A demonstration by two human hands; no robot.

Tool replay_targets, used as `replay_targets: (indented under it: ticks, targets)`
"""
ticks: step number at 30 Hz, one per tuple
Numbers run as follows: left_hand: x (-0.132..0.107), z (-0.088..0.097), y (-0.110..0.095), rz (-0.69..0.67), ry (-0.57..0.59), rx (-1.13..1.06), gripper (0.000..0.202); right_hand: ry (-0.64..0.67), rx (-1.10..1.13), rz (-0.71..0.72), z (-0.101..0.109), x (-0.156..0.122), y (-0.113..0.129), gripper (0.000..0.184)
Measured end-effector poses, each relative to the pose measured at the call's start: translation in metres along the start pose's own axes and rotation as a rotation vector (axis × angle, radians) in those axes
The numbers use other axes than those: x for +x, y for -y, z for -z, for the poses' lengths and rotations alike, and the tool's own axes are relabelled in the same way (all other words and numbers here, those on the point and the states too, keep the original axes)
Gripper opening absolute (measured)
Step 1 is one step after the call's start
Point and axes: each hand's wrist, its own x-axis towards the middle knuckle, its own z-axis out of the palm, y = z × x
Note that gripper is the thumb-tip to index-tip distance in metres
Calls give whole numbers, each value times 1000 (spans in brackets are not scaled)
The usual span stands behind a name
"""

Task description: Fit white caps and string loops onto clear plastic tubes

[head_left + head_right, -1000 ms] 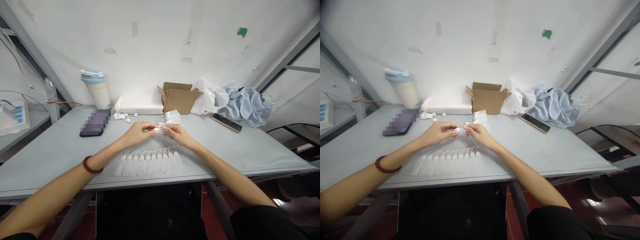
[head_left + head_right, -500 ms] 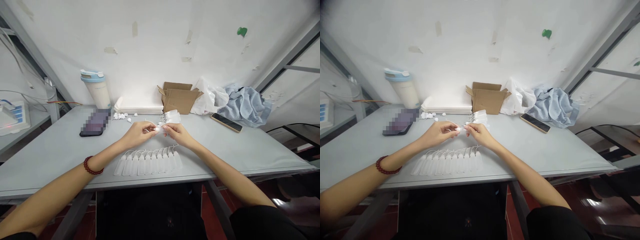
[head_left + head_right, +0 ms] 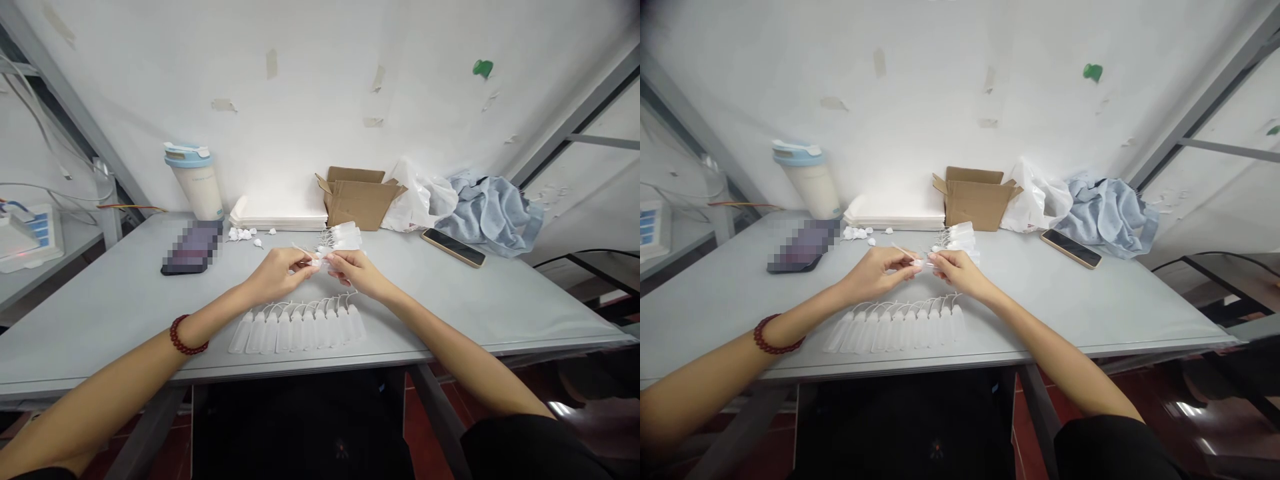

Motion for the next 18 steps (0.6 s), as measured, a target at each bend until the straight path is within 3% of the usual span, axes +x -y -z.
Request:
replay_targets:
  ticks: [2, 5, 11, 13, 16, 18]
  targets:
    - [0, -1, 0, 13, -24, -34, 22, -24, 46, -14, -1, 0, 0, 50]
    - [2, 2, -1, 140, -23, -133, 25, -110, -47, 68, -1, 0, -2, 41]
    - [9, 10, 5, 413, 211, -482, 39, -192, -226, 242, 0, 1, -10, 32]
    - [10, 10, 6, 455, 236, -556, 41, -197, -252, 263, 0, 1, -11, 32]
    - [7, 6, 5, 380, 210, -470, 38, -204, -320, 285, 0, -1, -11, 33]
    - [4, 2, 4, 195, 151, -243, 36, -201, -337, 275, -1, -2, -10, 35]
